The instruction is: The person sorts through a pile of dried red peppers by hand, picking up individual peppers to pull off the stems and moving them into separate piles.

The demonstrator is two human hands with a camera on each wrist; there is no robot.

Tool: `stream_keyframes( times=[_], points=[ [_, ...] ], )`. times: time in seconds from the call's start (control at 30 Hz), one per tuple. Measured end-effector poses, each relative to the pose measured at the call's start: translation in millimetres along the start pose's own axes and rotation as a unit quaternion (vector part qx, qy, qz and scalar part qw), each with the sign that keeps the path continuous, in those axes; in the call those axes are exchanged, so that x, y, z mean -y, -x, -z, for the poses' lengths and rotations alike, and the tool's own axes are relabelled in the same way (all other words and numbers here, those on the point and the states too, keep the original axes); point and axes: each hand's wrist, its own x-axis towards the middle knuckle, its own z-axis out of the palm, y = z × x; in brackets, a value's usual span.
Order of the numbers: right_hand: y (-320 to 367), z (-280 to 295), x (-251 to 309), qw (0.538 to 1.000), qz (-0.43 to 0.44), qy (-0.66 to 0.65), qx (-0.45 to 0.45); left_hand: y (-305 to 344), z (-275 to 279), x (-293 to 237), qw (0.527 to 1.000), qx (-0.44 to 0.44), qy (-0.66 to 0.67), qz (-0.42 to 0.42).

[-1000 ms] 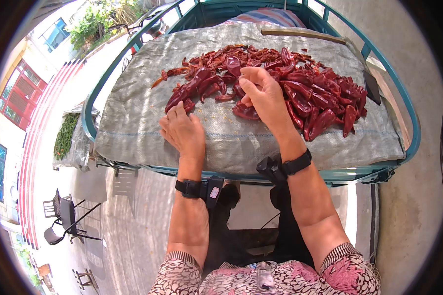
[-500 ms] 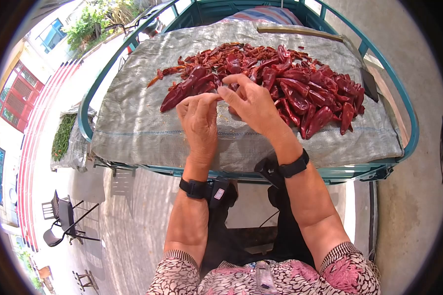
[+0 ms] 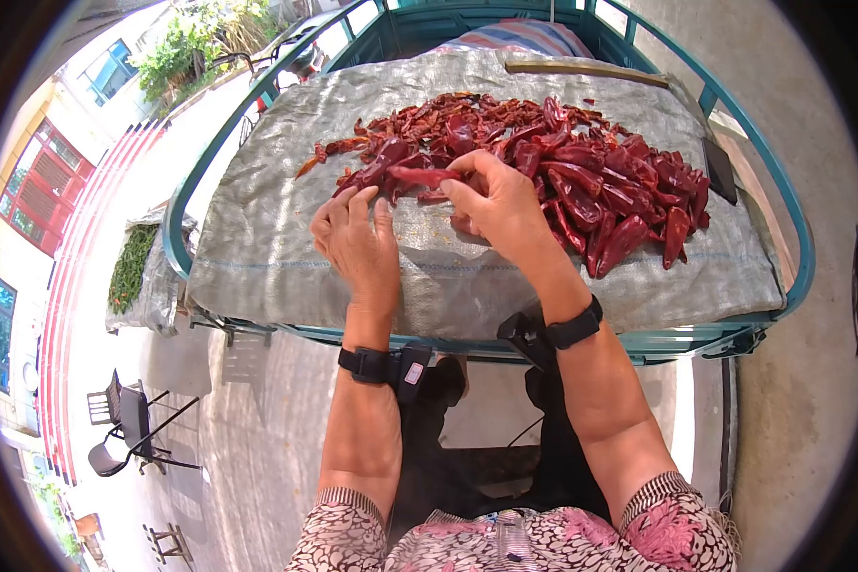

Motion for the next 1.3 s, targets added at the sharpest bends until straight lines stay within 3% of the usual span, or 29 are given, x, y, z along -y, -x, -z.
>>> stream_keyframes(
  times=[0.07,0.17,0.33,0.5,0.6,0.7,0.73,0.93,1.03,1.13,1.3],
  points=[
    [-4,3,3,0.990,0.002,-0.135,-0.050,0,-9,18,0.998,0.034,-0.054,0.013],
    [-8,-1,11,0.955,0.079,-0.246,-0.148,-5,-16,30,0.991,0.092,-0.065,0.065],
    [-11,5,-3,0.983,0.027,-0.181,-0.023,-13,-20,38,0.986,0.114,-0.105,0.068],
    [-4,-4,-3,0.991,0.037,-0.129,-0.015,-18,-19,46,0.979,0.104,-0.143,0.098],
    [-4,-2,-4,0.990,0.038,-0.134,-0.004,-14,-14,40,0.990,0.012,-0.051,0.129],
    [-2,-4,-4,0.991,0.031,-0.127,0.002,-10,6,24,0.996,-0.060,0.068,0.023],
    [-2,-5,-3,0.993,0.029,-0.115,0.010,-8,10,20,0.989,-0.052,0.135,-0.012],
    [6,-11,8,0.990,-0.014,-0.098,0.102,2,14,-6,0.968,0.029,0.233,-0.085],
    [3,-12,-1,0.993,0.016,-0.085,0.085,3,13,0,0.967,0.053,0.227,-0.102],
    [1,-5,2,0.996,-0.005,-0.079,0.047,5,10,11,0.986,0.057,0.153,-0.017],
    [-5,-7,2,0.983,0.056,-0.174,-0.026,2,-9,25,0.996,0.090,-0.020,0.010]
  ],
)
